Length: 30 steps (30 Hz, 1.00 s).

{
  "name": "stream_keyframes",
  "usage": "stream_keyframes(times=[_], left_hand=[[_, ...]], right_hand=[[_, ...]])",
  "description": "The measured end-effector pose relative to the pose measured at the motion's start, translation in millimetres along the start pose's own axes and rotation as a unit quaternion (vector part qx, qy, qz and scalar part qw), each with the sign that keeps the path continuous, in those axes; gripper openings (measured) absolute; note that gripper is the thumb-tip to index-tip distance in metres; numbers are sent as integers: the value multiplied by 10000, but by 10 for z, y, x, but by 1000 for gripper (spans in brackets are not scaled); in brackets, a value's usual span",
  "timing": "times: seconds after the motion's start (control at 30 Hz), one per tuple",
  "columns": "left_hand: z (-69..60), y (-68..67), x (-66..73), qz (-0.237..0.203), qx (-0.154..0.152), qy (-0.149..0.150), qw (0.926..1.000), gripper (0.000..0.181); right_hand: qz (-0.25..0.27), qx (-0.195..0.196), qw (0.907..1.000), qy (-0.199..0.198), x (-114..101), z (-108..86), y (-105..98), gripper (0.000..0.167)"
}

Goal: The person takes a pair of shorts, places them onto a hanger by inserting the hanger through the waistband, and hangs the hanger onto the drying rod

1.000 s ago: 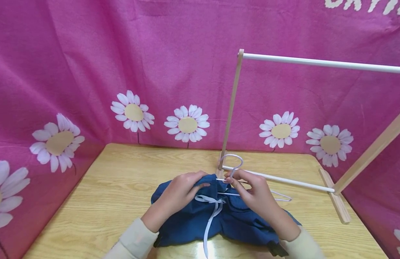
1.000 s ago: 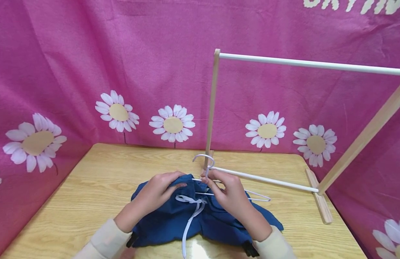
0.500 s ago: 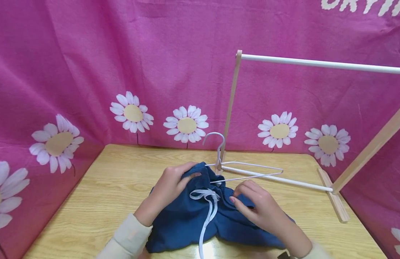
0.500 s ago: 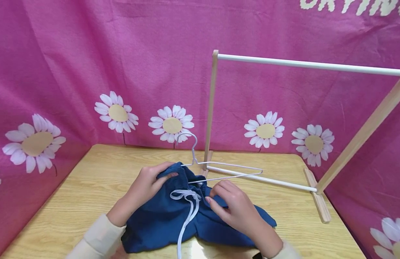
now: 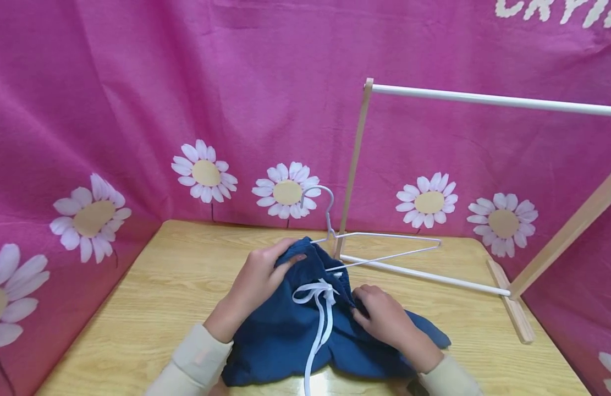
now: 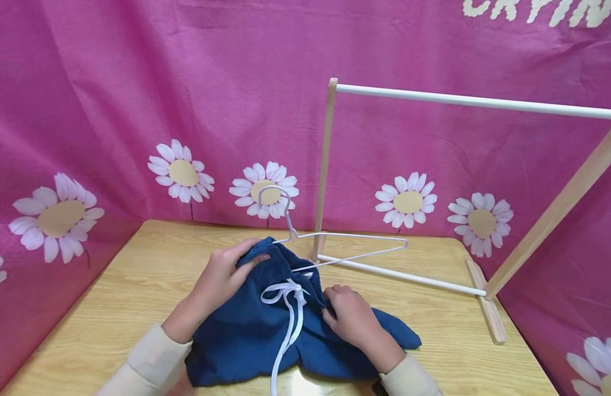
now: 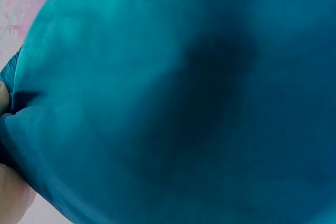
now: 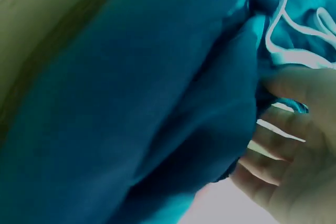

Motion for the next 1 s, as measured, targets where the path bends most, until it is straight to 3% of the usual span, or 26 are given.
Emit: stream_keyframes(times=[0.1, 0.27, 0.43, 0.57, 0.67, 0.73, 0.83, 0.9, 1.0], left_hand=[[-4, -54, -28, 193, 157, -11, 9997, 38], [-16, -168, -84, 357, 494, -49, 9981, 39], [-9, -266, -127, 414, 591, 43, 9974, 42], [-6, -294, -137, 605, 459, 218, 9969, 43], [-11, -307, -156, 715, 420, 233, 9963, 43], [-15, -324, -181, 721, 457, 196, 9962, 44], [-15, -354, -229, 619, 540, 114, 9966, 43], [-16, -371, -261, 553, 590, 78, 9967, 41], [-22, -392, -293, 494, 610, 51, 9969, 40]], right_hand=[[208, 323, 9992, 98, 85, 5, -86, 7], [396, 946, 9945, 208, 247, -25, -265, 6], [168, 1421, 9889, -409, 302, -94, -464, 17], [-45, 1433, 9833, -1118, 310, -159, -537, 31], [71, 1363, 9819, -1314, 352, -207, -548, 35], [316, 1388, 9837, -1100, 423, -236, -561, 35], [917, 1566, 9828, -356, 580, -277, -601, 30], [1268, 1748, 9763, 117, 689, -308, -639, 26], [1595, 2000, 9654, 500, 794, -344, -703, 22]])
Point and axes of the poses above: each hand's wrist, its own z-axis towards the middle knuckle, its own y-axis out of the palm, x = y × z, the point moved 7 cm from there along z, towards the middle knuckle, and after that the axes turned 5 degrees about -y, right-handed, at the moved point
